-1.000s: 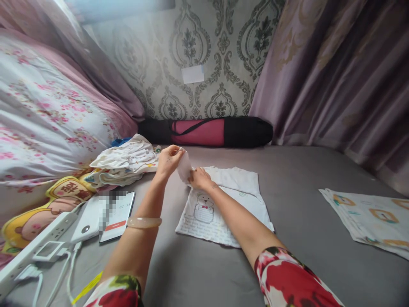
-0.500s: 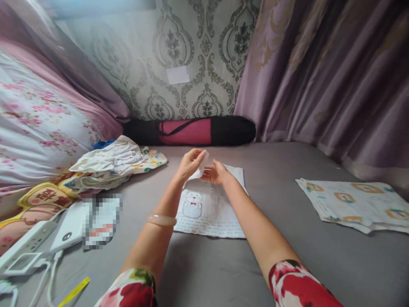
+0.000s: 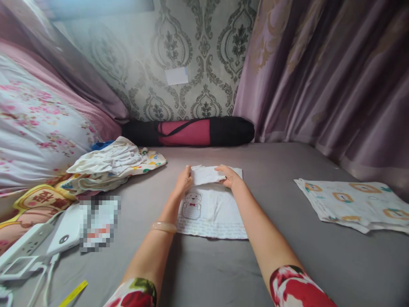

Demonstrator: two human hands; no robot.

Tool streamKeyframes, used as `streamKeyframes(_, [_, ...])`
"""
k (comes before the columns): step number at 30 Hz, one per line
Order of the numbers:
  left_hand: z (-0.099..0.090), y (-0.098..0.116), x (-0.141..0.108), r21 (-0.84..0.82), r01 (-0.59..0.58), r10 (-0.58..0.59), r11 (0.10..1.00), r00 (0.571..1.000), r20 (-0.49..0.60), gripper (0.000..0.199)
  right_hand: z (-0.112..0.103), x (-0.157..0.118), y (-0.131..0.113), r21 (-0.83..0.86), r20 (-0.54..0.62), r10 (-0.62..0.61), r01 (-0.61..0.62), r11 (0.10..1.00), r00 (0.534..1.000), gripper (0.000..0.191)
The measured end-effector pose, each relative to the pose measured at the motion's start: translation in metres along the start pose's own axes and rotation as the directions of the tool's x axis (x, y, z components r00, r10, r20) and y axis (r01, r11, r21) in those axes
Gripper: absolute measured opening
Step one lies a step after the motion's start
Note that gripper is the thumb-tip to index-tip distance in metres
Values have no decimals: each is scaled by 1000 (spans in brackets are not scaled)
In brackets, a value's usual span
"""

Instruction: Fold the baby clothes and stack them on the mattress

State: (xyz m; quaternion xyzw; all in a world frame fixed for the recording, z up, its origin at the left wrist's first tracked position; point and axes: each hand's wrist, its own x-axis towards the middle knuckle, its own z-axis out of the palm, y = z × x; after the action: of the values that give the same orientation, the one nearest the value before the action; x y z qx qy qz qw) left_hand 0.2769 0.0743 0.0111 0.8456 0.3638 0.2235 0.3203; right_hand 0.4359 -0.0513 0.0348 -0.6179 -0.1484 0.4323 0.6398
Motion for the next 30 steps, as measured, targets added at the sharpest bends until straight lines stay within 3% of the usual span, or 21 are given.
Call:
streamKeyframes(4, [11,-5,-3,185,5,-16,983,998,57,51,2,5,8,-266,-160,-132,86,960,978,46])
streamKeyframes(9, [12,-6,-9,436,-23,-44,899,989,142,58,4,-5,15,-560,-259,-321,129,818,911,37])
streamKeyframes(11, [11,-5,-10,454,-27,-44,891,988,145,58,6,-14,16,-700,-247,-383,109,706,890,35])
streamKeyframes(15, [10,-5,-9,451,-38,-38,892,987,158,59,7,-29,12,-936,-204,-434,-44,350,877,30])
streamKeyframes(18, [6,-2,-11,446,-45,-32,894,986,165,59,6,-34,6,-967,-215,-452,-123,225,866,31])
streamKeyframes(20, [1,3,-16,453,-52,-26,890,986,165,58,7,-34,3,-988,-140,-503,-84,133,853,36])
streamKeyframes(22, [-5,10,-25,467,-73,-14,881,984,179,58,9,-33,2,-997,48,-526,70,23,849,41])
streamKeyframes(25, [-12,16,-44,488,-139,25,862,972,233,56,13,-31,9,-942,329,-453,325,-89,829,50])
streamKeyframes(27, [-13,15,-57,502,-178,40,847,961,274,55,14,-29,16,-919,388,-378,384,-89,840,54])
streamKeyframes(30, [-13,8,-71,517,-199,32,832,949,315,55,13,-26,25,-929,365,-289,368,-47,885,56])
